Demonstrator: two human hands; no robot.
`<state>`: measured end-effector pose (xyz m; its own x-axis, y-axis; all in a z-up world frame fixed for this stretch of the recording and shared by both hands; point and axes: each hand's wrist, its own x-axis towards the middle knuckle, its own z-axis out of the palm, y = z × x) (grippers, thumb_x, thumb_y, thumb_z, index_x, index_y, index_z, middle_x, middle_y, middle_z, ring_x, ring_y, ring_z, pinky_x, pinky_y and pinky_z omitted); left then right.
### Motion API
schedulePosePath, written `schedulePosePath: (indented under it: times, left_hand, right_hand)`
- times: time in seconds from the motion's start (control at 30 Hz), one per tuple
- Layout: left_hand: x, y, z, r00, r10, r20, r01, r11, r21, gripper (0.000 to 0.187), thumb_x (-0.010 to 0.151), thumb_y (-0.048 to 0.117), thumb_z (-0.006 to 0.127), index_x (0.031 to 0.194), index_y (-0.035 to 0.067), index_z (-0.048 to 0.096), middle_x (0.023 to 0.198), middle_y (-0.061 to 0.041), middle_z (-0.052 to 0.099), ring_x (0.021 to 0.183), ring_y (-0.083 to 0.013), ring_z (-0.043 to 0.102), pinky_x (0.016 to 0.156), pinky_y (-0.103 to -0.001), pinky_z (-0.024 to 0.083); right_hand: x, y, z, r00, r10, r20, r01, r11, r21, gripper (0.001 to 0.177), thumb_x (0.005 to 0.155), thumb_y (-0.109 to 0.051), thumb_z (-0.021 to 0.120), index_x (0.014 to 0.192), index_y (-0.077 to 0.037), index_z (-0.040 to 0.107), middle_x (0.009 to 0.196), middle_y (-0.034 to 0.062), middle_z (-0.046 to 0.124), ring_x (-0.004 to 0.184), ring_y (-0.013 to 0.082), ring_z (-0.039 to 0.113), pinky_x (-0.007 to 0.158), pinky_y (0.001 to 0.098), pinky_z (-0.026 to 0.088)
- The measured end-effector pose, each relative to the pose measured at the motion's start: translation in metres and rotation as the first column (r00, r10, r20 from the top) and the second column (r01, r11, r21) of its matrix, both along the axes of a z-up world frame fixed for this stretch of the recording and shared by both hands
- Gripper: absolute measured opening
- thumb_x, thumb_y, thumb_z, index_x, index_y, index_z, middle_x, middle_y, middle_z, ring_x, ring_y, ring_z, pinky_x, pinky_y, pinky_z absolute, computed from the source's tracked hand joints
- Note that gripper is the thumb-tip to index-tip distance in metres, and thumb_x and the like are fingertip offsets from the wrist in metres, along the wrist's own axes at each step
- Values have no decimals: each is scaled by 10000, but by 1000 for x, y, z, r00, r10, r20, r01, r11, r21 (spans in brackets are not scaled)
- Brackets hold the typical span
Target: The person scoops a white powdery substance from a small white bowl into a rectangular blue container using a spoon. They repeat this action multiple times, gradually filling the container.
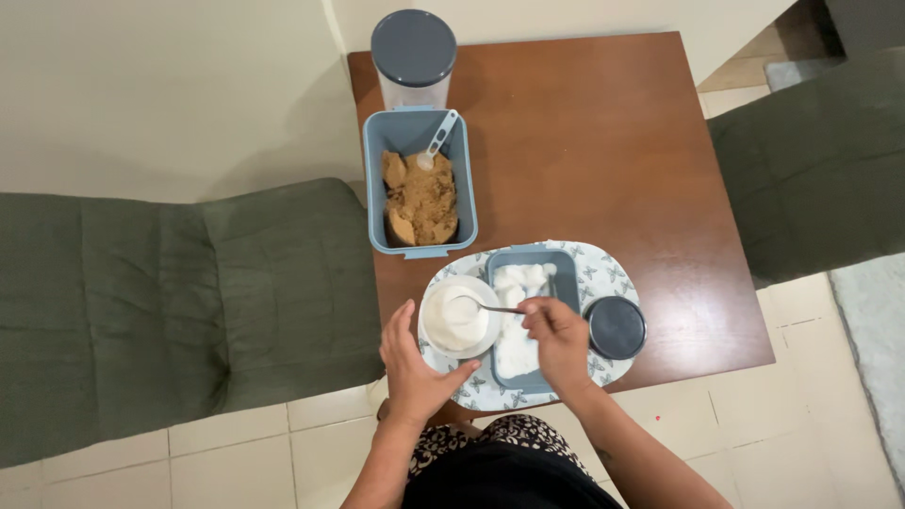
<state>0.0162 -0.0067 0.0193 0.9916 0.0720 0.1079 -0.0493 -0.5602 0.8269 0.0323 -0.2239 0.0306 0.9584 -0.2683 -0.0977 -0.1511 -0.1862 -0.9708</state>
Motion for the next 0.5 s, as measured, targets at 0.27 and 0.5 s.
schedulePosePath:
  times: [0.27, 0.5]
  left_hand:
    - [3, 3, -8, 995, -12, -103, 14, 1000, 26, 1240, 471, 391, 1007, 1468, 31, 363, 1425, -202, 483, 1361, -395, 403, 1105, -526, 317]
    - [3, 4, -12, 995, -41, -90, 46, 997, 56, 1188, 522, 428, 985, 1462, 27, 380, 1416, -176, 511, 1347, -391, 416, 1115, -512, 324]
  right_hand:
    - [-1, 7, 41, 802, 493, 337, -191, 746, -638, 86, 888, 24, 698, 957, -15, 665, 870, 92, 702, 772, 297, 658, 680, 368, 522]
    - [-8, 14, 38, 790, 593, 156, -379, 671, -637, 88, 859, 21, 707, 917, -19, 655, 858, 96, 700, 792, 315, 670, 697, 399, 541]
